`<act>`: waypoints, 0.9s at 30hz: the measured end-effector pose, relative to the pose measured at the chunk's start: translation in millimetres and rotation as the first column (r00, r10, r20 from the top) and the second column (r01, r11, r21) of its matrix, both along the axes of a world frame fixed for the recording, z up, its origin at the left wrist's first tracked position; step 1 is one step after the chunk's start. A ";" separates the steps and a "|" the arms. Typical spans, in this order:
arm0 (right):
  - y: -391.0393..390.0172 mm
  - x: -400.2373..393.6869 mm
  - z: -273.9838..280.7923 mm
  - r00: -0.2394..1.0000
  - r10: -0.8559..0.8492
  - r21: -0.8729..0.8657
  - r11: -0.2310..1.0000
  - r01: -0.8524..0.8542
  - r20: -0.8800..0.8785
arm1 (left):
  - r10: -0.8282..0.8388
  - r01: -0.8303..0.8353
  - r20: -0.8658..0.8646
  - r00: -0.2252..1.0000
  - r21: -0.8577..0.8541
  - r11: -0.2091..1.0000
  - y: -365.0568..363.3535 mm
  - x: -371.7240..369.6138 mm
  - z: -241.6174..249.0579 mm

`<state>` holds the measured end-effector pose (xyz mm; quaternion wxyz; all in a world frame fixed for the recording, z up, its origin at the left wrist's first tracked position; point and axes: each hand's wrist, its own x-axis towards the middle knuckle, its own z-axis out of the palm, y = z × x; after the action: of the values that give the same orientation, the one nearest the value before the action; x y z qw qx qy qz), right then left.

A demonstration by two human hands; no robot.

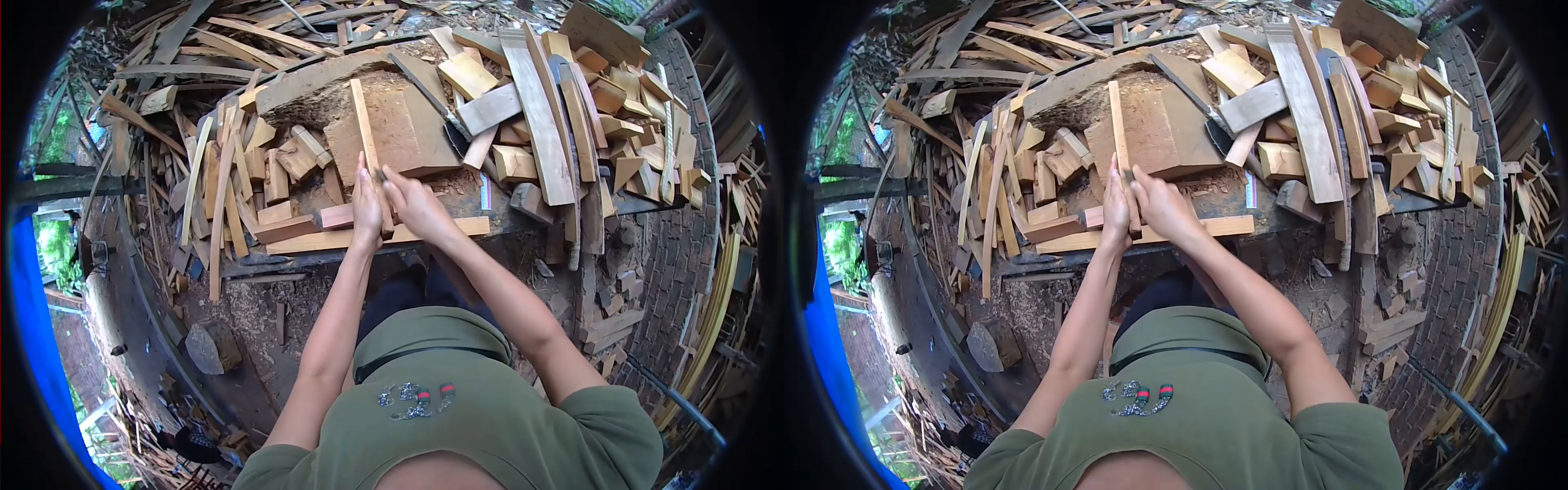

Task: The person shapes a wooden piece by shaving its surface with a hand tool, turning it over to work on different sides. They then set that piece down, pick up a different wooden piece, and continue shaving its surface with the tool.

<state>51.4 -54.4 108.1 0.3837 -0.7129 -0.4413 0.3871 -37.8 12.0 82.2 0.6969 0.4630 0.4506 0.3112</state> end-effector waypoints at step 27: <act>18.7 4.6 0.3 0.998 -0.063 0.004 0.998 0.063 0.009 | 0.005 -0.003 0.023 1.000 -0.078 0.997 -7.0 13.8 -6.0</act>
<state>56.0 -35.7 108.4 0.3950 -0.7273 -0.4210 0.3710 -24.0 5.0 76.2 0.7191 0.4310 0.4552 0.3000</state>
